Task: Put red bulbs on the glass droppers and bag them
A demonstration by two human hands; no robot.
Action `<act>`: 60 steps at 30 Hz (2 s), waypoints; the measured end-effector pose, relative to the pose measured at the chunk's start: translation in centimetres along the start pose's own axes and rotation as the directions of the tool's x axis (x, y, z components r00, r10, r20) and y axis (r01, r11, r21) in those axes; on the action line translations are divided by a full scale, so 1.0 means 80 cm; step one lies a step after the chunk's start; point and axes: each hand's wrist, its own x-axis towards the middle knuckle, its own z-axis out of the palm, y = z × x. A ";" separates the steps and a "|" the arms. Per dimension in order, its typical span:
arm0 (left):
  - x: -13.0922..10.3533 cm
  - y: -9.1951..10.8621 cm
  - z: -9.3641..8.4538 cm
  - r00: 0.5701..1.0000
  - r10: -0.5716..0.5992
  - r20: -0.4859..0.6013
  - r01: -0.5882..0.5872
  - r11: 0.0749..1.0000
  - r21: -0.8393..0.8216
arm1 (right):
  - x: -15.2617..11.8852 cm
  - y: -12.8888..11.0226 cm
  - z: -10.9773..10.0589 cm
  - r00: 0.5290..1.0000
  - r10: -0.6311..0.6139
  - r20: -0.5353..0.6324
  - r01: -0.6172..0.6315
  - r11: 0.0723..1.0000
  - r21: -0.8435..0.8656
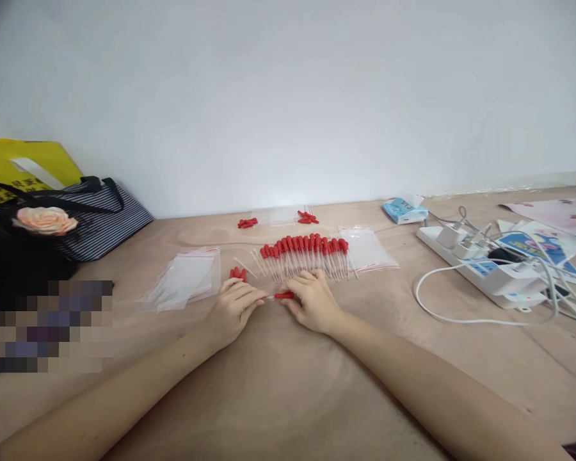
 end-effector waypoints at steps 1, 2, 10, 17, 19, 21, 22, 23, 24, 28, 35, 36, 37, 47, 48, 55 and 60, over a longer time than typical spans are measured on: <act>0.000 0.000 0.000 1.000 0.005 0.001 -0.005 1.000 0.005 | 0.000 -0.001 0.001 1.000 -0.018 -0.001 0.018 1.000 -0.009; -0.001 0.000 0.001 1.000 0.009 0.000 -0.009 1.000 0.006 | -0.001 -0.001 0.002 0.999 -0.036 -0.004 0.036 0.999 -0.013; -0.002 -0.001 0.004 1.000 0.005 0.005 -0.005 1.000 -0.028 | 0.000 0.001 0.003 0.996 -0.083 -0.011 0.084 0.996 0.033; -0.001 0.001 -0.001 0.997 0.064 -0.040 -0.065 0.998 -0.022 | 0.000 0.006 0.007 0.991 -0.131 -0.041 0.135 0.986 0.098; -0.001 0.001 0.000 0.996 0.073 -0.055 -0.074 0.997 -0.024 | 0.001 0.008 0.008 0.987 -0.154 -0.053 0.160 0.978 0.134; -0.002 0.000 0.000 0.996 0.075 -0.056 -0.077 0.997 -0.029 | 0.002 0.009 0.008 0.981 -0.183 -0.057 0.190 0.967 0.172; -0.002 0.000 0.001 0.996 0.075 -0.052 -0.077 0.997 -0.032 | 0.003 0.009 0.008 0.979 -0.196 -0.057 0.203 0.961 0.186; -0.003 0.000 0.001 0.996 0.072 -0.046 -0.074 0.997 -0.035 | 0.003 0.009 0.007 0.977 -0.206 -0.055 0.212 0.957 0.196; -0.003 0.000 0.002 0.997 0.066 -0.036 -0.068 0.997 -0.039 | 0.004 0.009 0.006 0.976 -0.214 -0.052 0.220 0.955 0.201; -0.003 0.001 0.001 0.998 0.048 -0.031 -0.050 0.997 -0.057 | 0.003 0.007 0.004 0.968 -0.245 -0.055 0.251 0.949 0.193; -0.003 0.006 -0.002 0.998 0.060 0.016 -0.060 0.998 0.003 | 0.000 0.007 0.005 0.968 -0.250 -0.012 0.250 0.966 0.071; -0.003 0.007 -0.002 0.998 0.056 0.019 -0.056 0.998 0.014 | 0.000 0.007 0.005 0.969 -0.246 -0.010 0.246 0.967 0.063; -0.003 0.008 -0.002 0.998 0.054 0.019 -0.054 0.998 0.023 | 0.000 0.007 0.005 0.970 -0.243 -0.010 0.243 0.968 0.058; -0.001 0.013 0.001 0.999 0.038 0.002 -0.038 0.999 0.022 | 0.003 -0.004 0.006 0.974 -0.226 -0.036 0.224 0.974 -0.044; -0.001 0.013 0.002 0.999 0.045 -0.004 -0.045 0.999 0.016 | 0.003 -0.005 0.006 0.973 -0.228 -0.032 0.227 0.973 -0.047; -0.001 0.014 0.005 0.996 0.062 -0.062 -0.062 0.998 0.007 | 0.006 -0.007 0.007 0.976 -0.219 -0.002 0.219 0.976 0.003; -0.001 0.009 -0.001 0.996 0.043 -0.078 -0.035 0.995 0.092 | 0.005 0.003 0.004 0.983 -0.177 -0.040 0.177 0.984 -0.008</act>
